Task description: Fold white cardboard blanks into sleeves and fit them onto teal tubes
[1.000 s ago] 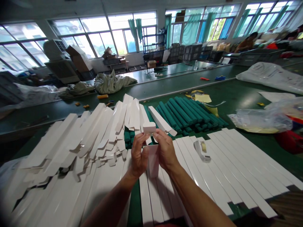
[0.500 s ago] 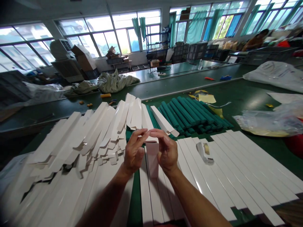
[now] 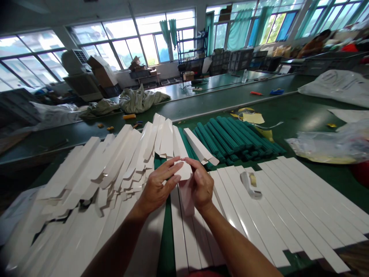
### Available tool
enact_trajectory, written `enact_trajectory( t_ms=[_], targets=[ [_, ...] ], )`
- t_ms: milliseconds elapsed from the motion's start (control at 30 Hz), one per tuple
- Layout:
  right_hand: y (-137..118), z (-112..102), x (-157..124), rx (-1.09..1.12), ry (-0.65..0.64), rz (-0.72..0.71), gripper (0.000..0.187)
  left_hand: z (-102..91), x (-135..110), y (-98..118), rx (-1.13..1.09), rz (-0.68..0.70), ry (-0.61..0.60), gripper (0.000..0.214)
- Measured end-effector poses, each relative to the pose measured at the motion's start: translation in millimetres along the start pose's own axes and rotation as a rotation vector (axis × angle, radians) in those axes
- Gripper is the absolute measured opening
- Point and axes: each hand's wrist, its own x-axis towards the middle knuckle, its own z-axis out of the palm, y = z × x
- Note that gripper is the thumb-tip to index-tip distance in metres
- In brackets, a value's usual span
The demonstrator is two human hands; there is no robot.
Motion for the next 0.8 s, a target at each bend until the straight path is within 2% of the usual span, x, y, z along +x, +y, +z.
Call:
enact_trajectory(
  t_ms=[100, 233, 300, 400, 600, 800],
  targets=[
    [0.8, -4.9, -5.3, -0.099, -0.090, -0.037, 0.043, -2.0, -0.9, -2.4, 0.118, 0.082, 0.025, 0.039],
    [1.8, -3.4, -12.5, -0.441, -0.220, -0.192, 0.062, -5.5, 0.0, -4.7, 0.177, 0.186, 0.042, 0.036],
    [4.5, 2.3, -14.8, -0.623, -0.166, -0.286, 0.074, -7.5, 2.0, -4.4, 0.188, 0.222, 0.055, 0.035],
    [9.3, 11.4, -16.8, -0.781, -0.057, -0.319, 0.076, -11.5, 6.7, -2.3, 0.219, 0.260, 0.064, 0.034],
    [11.6, 14.8, -18.4, -0.822, -0.064, -0.364, 0.074, -21.4, 15.2, 3.2, 0.319, 0.307, -0.049, 0.030],
    [16.1, 12.8, -19.1, -0.824, -0.098, -0.391, 0.077, -31.6, 22.9, 3.7, 0.306, 0.333, -0.164, 0.028]
  ],
)
